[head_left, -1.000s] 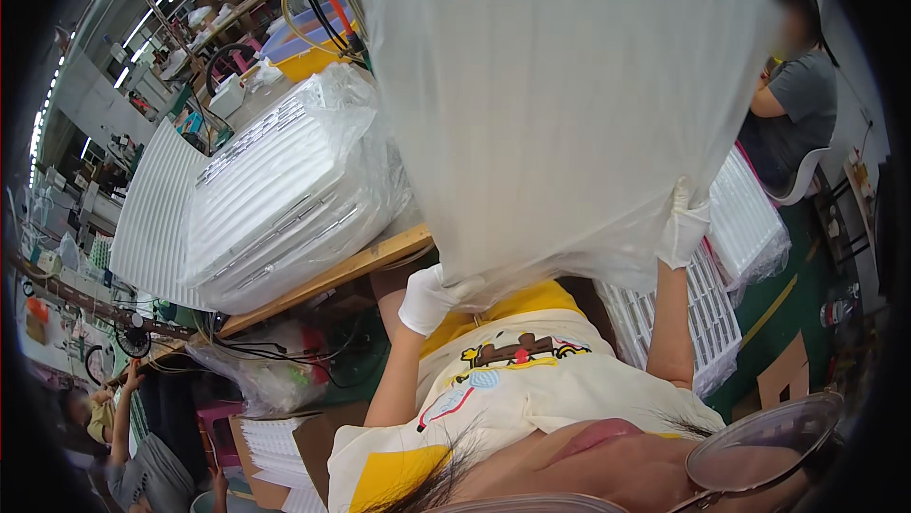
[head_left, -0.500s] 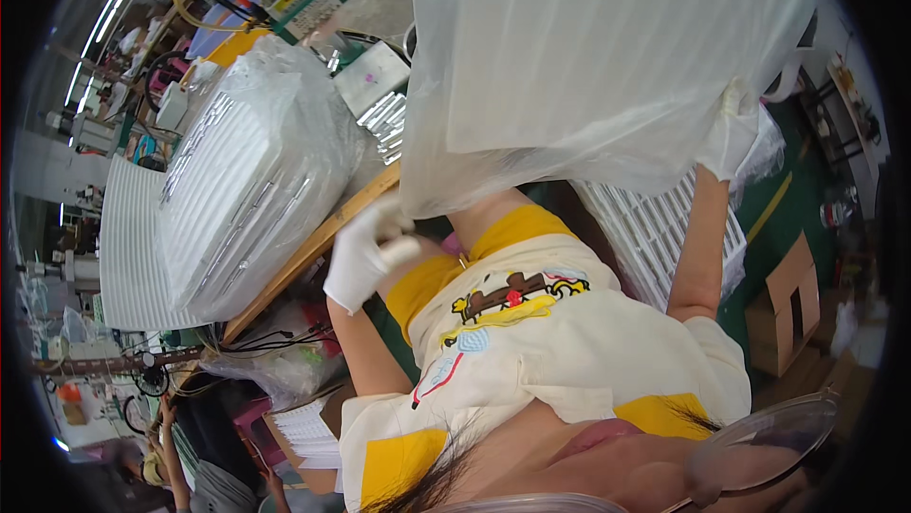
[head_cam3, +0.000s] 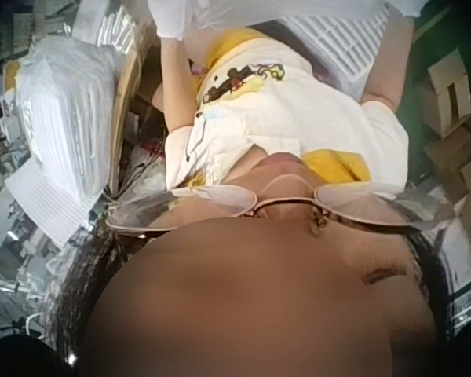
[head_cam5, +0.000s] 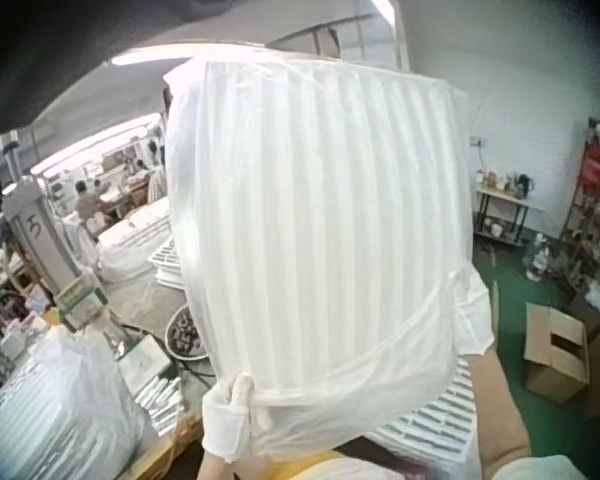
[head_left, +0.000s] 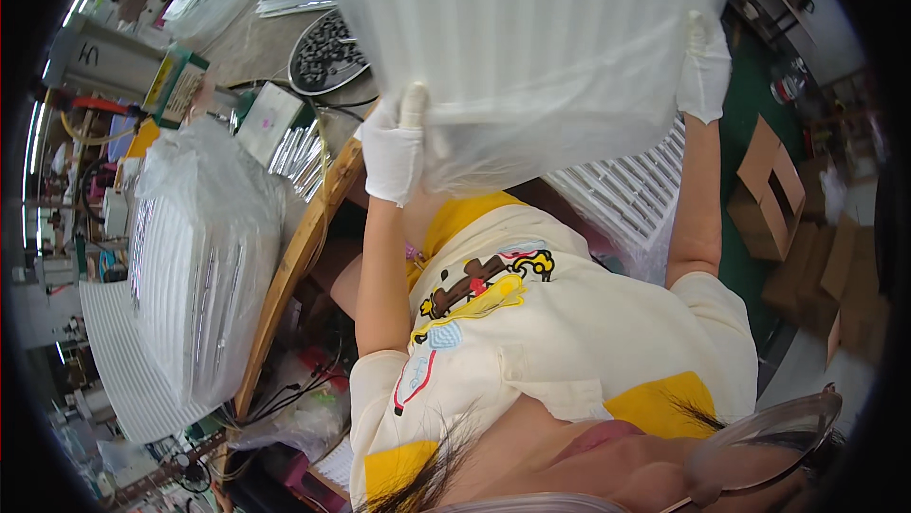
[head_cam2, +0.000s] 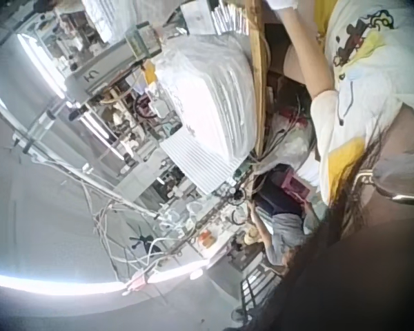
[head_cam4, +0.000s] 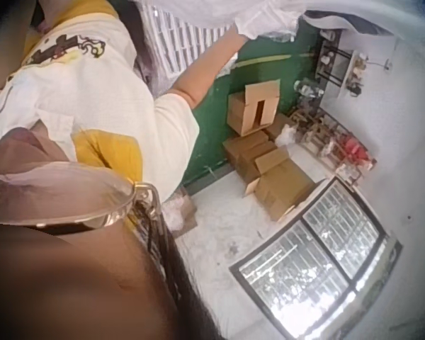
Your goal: The worker is assembling small black cylindrical components into white plastic frames and then packaging them into foam layers.
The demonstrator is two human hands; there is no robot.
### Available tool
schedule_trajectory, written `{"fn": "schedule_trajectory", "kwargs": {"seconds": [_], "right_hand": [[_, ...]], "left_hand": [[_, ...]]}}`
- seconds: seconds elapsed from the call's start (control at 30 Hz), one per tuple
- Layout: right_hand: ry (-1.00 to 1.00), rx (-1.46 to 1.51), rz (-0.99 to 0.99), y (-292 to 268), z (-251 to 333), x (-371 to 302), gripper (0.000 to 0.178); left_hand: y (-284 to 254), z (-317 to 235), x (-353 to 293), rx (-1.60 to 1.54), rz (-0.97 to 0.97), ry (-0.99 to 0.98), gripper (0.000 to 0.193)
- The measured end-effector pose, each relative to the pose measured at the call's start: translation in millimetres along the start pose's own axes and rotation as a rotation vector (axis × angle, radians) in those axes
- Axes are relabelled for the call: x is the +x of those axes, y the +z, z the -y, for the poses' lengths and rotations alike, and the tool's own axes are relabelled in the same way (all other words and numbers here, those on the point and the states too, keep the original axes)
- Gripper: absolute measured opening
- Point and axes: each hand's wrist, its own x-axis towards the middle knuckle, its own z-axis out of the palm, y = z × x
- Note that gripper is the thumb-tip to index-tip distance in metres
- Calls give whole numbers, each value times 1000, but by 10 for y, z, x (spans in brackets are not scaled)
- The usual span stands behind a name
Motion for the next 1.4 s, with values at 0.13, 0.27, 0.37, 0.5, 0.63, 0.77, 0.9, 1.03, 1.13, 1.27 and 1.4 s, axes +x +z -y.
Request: {"fn": "schedule_trajectory", "kwargs": {"seconds": [0.13, 0.27, 0.37, 0.5, 0.63, 0.77, 0.9, 1.03, 1.13, 1.27, 1.4], "right_hand": [[-13, 5, 582, -151, -103, -111, 36], [149, -62, 939, -146, 146, -319, 52], [314, -103, 974, -222, -84, -259, 50], [233, -89, 1036, -283, -309, -201, 37], [74, -382, 1277, -409, -327, -11, 44], [62, -283, 984, -273, -148, 82, 51], [48, -352, 789, -167, -203, 98, 43], [630, 1140, 697, -161, -91, 107, 84], [419, 1335, 1095, -320, -693, 424, 94], [155, 353, 738, 121, -607, 107, 65], [-42, 88, 787, 236, 129, -142, 53]], "left_hand": [[18, 61, 60, -59, -171, 5, 43], [-67, 94, 110, -163, -301, 54, 44], [-126, 86, 77, -230, -319, 52, 41], [-78, 60, 77, -166, -330, 23, 38], [-30, 178, 156, -162, -330, 101, 40], [-63, 262, 148, -105, -305, 37, 35], [14, 301, 93, -112, -302, 63, 32], [-28, 379, 32, -108, -313, 72, 31], [-71, 457, 34, -100, -274, 104, 40], [-92, 542, 110, -158, -247, 100, 43], [-137, 586, 142, -215, -225, 61, 40]]}}
